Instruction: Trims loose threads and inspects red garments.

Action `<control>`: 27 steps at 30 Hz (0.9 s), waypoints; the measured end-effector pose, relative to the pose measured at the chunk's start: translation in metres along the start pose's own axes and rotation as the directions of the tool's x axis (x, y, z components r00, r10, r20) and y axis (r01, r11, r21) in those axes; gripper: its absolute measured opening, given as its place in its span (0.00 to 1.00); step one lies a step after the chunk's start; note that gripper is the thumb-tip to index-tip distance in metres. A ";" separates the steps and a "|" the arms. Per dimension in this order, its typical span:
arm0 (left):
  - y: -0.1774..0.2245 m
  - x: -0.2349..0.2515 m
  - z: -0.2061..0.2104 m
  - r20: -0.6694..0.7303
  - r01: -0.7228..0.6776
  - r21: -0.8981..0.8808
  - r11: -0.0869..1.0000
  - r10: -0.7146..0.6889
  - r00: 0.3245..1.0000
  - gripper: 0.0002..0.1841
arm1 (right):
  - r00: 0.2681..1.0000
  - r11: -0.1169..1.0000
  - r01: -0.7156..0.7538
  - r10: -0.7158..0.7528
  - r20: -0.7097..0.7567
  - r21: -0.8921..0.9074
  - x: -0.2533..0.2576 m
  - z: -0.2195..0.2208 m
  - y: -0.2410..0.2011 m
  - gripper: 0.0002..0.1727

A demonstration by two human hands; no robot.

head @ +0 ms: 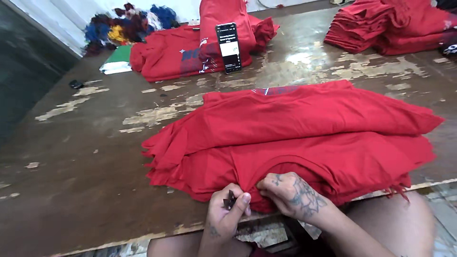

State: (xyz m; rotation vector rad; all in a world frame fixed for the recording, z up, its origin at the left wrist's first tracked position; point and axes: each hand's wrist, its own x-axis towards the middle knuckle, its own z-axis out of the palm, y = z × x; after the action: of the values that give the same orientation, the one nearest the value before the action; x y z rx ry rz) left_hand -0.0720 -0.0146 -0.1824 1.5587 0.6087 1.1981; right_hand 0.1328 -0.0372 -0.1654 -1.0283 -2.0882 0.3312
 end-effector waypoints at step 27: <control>0.071 0.003 -0.007 0.491 -0.469 0.858 0.209 -0.069 0.868 0.17 | 0.990 0.967 0.083 -0.051 -0.134 0.241 -0.038 0.004 -0.002 0.15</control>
State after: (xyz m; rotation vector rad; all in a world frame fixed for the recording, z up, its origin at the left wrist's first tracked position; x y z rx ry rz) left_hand -0.0899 -0.0331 -0.1164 3.0146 0.9448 0.4585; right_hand 0.1434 -0.0670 -0.1871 -0.8083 -1.9076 0.4658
